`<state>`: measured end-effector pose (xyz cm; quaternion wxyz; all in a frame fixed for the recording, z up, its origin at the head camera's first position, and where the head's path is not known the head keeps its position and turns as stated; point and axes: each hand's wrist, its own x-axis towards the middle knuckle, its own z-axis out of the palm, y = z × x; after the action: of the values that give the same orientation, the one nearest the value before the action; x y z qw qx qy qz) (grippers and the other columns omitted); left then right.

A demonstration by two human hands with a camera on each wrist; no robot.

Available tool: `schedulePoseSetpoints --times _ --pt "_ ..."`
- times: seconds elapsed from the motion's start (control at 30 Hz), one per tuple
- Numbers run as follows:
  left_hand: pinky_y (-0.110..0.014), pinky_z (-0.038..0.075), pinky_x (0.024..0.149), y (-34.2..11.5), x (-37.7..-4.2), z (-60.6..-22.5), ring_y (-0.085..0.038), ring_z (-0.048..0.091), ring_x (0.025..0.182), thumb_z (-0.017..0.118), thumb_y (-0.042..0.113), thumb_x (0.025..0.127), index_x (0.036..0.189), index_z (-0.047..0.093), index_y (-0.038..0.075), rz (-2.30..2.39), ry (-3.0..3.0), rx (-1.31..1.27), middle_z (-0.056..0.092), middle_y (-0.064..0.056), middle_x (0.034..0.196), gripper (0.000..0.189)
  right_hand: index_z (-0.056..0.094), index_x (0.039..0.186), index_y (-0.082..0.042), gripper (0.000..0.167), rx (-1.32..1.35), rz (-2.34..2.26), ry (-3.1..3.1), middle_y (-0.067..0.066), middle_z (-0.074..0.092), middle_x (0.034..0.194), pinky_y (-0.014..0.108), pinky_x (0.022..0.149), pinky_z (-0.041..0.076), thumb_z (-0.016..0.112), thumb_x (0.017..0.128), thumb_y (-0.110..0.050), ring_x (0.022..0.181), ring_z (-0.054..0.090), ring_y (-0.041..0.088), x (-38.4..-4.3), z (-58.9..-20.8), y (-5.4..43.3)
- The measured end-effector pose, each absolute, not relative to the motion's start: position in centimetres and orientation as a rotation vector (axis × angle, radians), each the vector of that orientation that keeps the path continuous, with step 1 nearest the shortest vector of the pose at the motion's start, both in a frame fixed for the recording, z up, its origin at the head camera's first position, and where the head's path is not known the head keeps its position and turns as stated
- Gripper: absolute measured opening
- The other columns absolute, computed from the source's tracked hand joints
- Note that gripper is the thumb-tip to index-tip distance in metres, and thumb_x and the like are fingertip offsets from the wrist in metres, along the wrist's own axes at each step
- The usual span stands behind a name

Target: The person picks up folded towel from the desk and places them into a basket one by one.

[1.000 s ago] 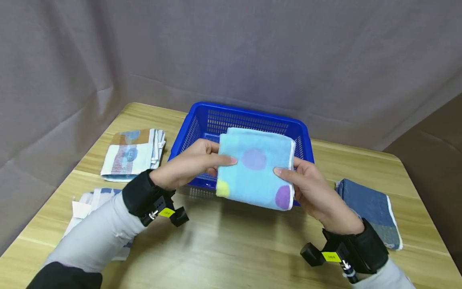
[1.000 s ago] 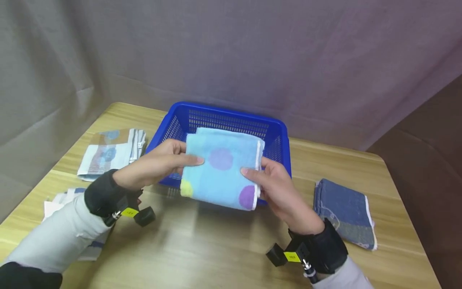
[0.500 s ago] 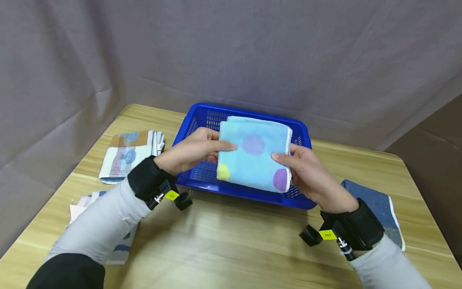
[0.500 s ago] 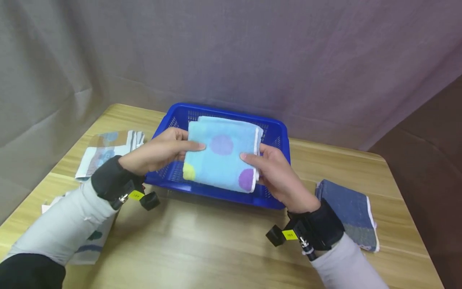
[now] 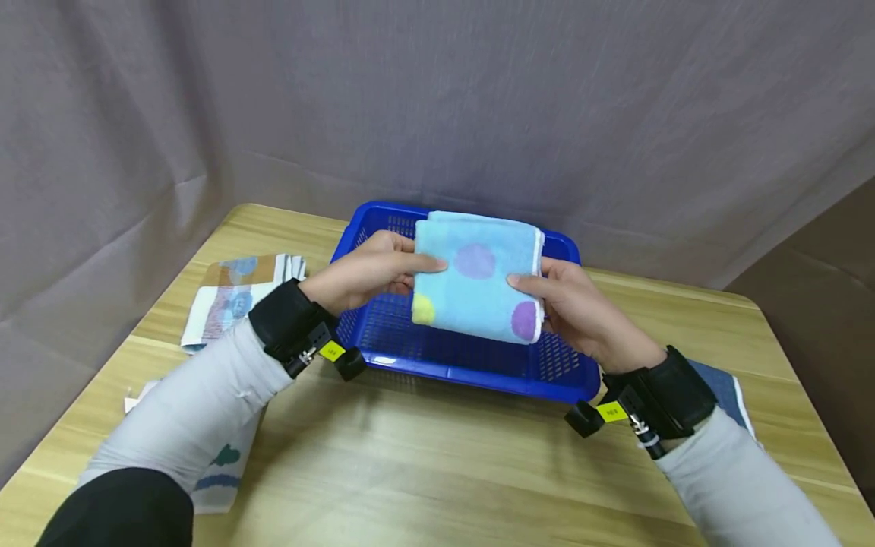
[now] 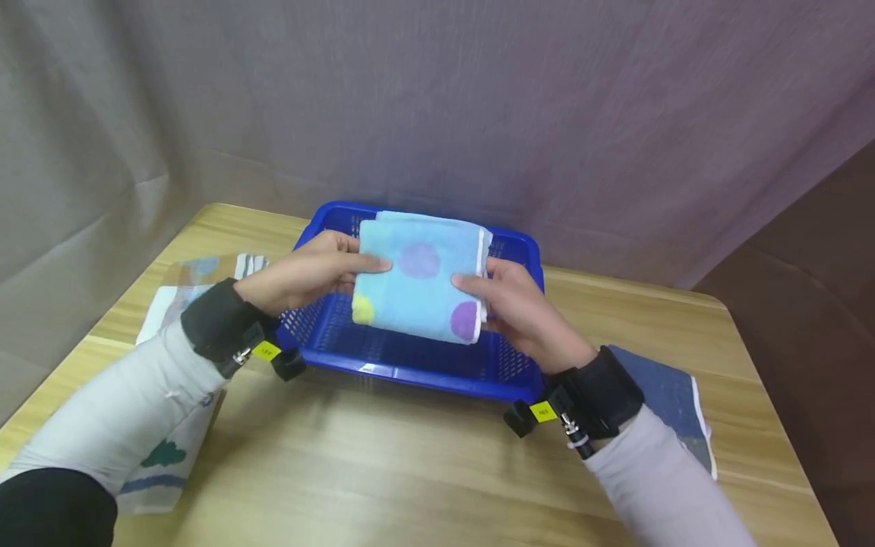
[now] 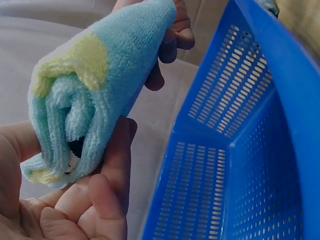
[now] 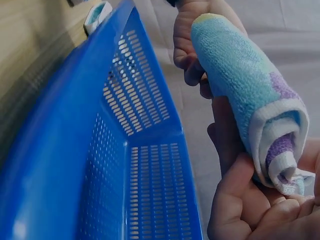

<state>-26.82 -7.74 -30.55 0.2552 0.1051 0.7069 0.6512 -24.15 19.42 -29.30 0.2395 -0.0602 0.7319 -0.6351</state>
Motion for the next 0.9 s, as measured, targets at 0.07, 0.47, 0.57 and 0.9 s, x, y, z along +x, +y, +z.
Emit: schedulePoseSetpoints --times 0.07,0.47,0.57,0.9 --pt "-0.025 0.05 0.07 -7.8 -27.1 -30.7 -0.01 0.046 0.061 0.067 0.02 0.095 0.09 0.067 0.008 1.763 1.923 0.269 0.055 0.006 0.065 0.013 0.045 0.132 -0.005 0.036 -0.153 -1.715 2.023 -0.006 0.074 0.095 0.03 0.073 0.06 0.055 0.103 -0.023 0.084 0.073 0.01 -24.6 -29.3 19.3" --pt "-0.026 0.05 0.069 -8.2 -29.0 -31.2 -0.011 0.039 0.055 0.069 0.024 0.093 0.061 0.038 0.017 1.723 2.009 0.199 0.035 0.006 0.057 0.045 0.045 0.136 -0.002 0.042 -0.087 -1.564 2.114 -0.01 0.072 0.089 0.03 0.074 0.059 0.056 0.102 -0.024 0.081 0.071 0.008 -27.0 -28.9 18.5" --pt "-0.027 0.051 0.07 -8.1 -29.4 -31.5 -0.011 0.037 0.054 0.07 0.024 0.092 0.06 0.033 0.017 1.719 2.02 0.167 0.032 0.006 0.056 0.05 0.044 0.139 -0.002 0.045 -0.061 -1.528 2.134 -0.01 0.071 0.09 0.03 0.075 0.058 0.057 0.102 -0.025 0.082 0.071 0.008 -27.4 -28.9 18.5" --pt "-0.027 0.054 0.074 -7.4 -30.7 -32.0 -0.009 0.042 0.055 0.072 0.024 0.091 0.057 0.033 0.018 1.706 2.029 0.112 0.034 0.008 0.055 0.052 0.044 0.139 -0.005 0.045 -0.031 -1.497 2.132 -0.01 0.069 0.091 0.032 0.08 0.055 0.056 0.102 -0.028 0.085 0.068 0.011 -28.8 -29.8 18.9"
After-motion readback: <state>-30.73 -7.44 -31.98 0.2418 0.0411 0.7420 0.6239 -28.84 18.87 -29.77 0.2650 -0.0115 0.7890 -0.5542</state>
